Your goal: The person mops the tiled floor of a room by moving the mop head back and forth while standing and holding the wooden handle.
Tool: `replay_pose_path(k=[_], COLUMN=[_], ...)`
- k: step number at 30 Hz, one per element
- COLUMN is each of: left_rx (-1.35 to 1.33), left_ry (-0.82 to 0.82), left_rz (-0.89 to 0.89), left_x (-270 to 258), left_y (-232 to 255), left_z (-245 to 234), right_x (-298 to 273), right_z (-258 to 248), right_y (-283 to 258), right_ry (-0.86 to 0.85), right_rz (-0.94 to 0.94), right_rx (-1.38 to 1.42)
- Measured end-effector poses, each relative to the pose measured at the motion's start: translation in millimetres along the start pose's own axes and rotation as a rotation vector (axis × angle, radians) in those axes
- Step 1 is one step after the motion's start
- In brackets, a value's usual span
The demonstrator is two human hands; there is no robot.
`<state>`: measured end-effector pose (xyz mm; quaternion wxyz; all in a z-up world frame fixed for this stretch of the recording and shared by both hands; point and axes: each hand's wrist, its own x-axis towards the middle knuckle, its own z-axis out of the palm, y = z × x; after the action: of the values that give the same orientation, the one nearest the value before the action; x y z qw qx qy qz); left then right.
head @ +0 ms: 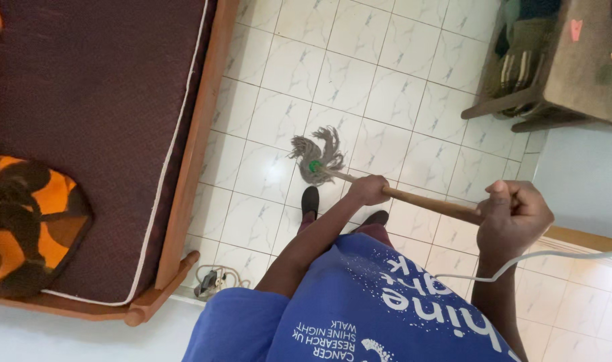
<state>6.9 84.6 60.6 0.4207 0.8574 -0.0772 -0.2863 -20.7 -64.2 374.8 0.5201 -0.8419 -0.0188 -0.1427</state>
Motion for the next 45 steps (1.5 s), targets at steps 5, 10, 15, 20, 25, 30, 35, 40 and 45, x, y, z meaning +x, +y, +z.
replay_pose_path(k=[5,10,15,20,25,30,35,40,45], left_rx=[0.068,0.039,-0.034,-0.032,0.049,0.074,0.06,0.114,-0.028], left_ry=[-0.013,0.116,0.207,0.397,0.423,0.292,0.229,0.307,0.464], left_rz=[-0.091,-0.204,-0.344,-0.444,-0.458,-0.486,-0.518,-0.401,-0.329], left_x=[-9,-30,-67,-98,-128,-145,-101,-37,34], left_y=[-28,-69,-117,-170,-208,-172,-98,-44,7], left_z=[-8,-19,-22,-8,10,24,30,48,90], right_x=[12,12,-4,-26,-52,-70,-44,-16,-1], right_z=[11,46,89,123,135,93,23,-37,-99], right_y=[41,76,93,106,110,110,117,123,139], right_ry=[0.01,-0.018,-0.189,-0.456,-0.7,-0.81,-0.734,-0.681,-0.645], right_rz=[0.091,0.148,0.174,0.227,0.36,0.203,0.185,0.02,-0.014], right_rx=[0.148,0.288,0.382,0.444,0.616,0.451,0.29,0.215,0.036])
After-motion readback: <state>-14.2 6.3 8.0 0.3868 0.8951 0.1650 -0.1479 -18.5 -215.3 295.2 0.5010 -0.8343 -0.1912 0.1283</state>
